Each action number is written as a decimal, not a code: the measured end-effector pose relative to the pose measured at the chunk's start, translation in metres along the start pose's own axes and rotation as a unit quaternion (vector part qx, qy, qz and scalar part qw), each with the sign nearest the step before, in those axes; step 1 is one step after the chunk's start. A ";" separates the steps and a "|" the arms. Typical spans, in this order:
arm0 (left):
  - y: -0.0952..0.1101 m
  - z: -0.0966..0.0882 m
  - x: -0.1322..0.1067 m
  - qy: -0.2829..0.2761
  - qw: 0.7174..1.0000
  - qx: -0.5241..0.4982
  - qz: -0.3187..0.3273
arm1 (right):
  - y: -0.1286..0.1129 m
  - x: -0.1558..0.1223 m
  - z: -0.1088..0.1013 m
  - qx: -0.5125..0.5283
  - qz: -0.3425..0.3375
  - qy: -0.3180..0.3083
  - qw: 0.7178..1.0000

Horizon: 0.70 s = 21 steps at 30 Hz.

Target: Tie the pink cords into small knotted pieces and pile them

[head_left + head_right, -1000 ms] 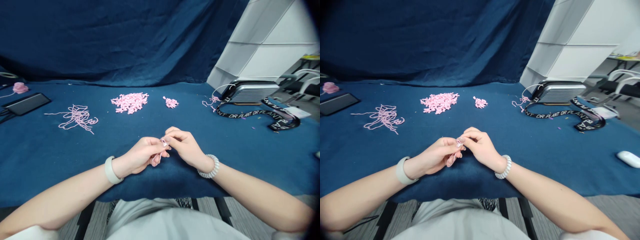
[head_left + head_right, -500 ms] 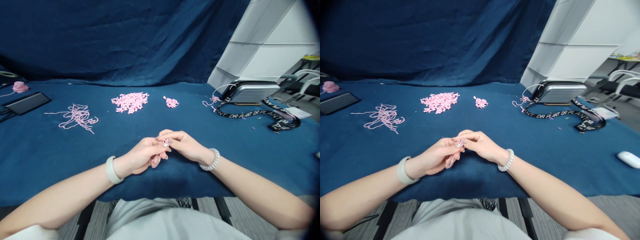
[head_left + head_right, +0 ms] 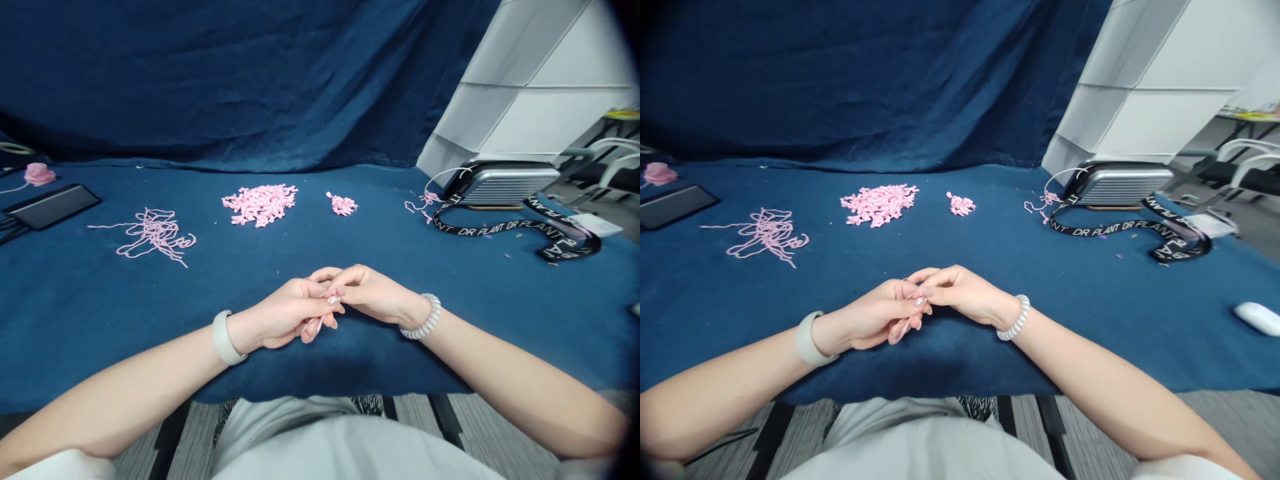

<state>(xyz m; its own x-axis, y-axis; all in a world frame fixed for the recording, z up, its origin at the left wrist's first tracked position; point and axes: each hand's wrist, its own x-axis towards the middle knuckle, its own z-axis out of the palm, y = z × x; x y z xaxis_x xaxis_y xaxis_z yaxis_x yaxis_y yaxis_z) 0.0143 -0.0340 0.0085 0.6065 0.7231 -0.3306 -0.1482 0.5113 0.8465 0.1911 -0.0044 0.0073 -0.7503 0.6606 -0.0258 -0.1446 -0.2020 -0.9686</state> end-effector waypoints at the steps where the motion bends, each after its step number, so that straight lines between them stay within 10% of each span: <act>1: 0.000 0.000 0.000 0.005 1.000 -0.005 0.001 | 0.000 0.000 0.001 0.007 -0.004 0.021 1.000; 8: 0.004 0.001 -0.002 0.032 0.998 -0.048 -0.025 | 0.003 0.003 0.003 -0.108 -0.084 0.184 0.973; 21: 0.005 0.002 -0.002 0.040 0.998 -0.046 -0.033 | 0.002 0.001 0.011 -0.109 -0.067 0.104 0.986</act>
<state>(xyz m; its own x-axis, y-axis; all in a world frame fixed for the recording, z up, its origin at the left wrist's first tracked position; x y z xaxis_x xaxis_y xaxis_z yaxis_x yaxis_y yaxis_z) 0.0140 -0.0339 0.0141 0.5541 0.7186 -0.4201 -0.1829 0.5975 0.7808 0.1826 -0.0124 0.0078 -0.5827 0.8090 0.0769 -0.0743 0.0412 -0.9964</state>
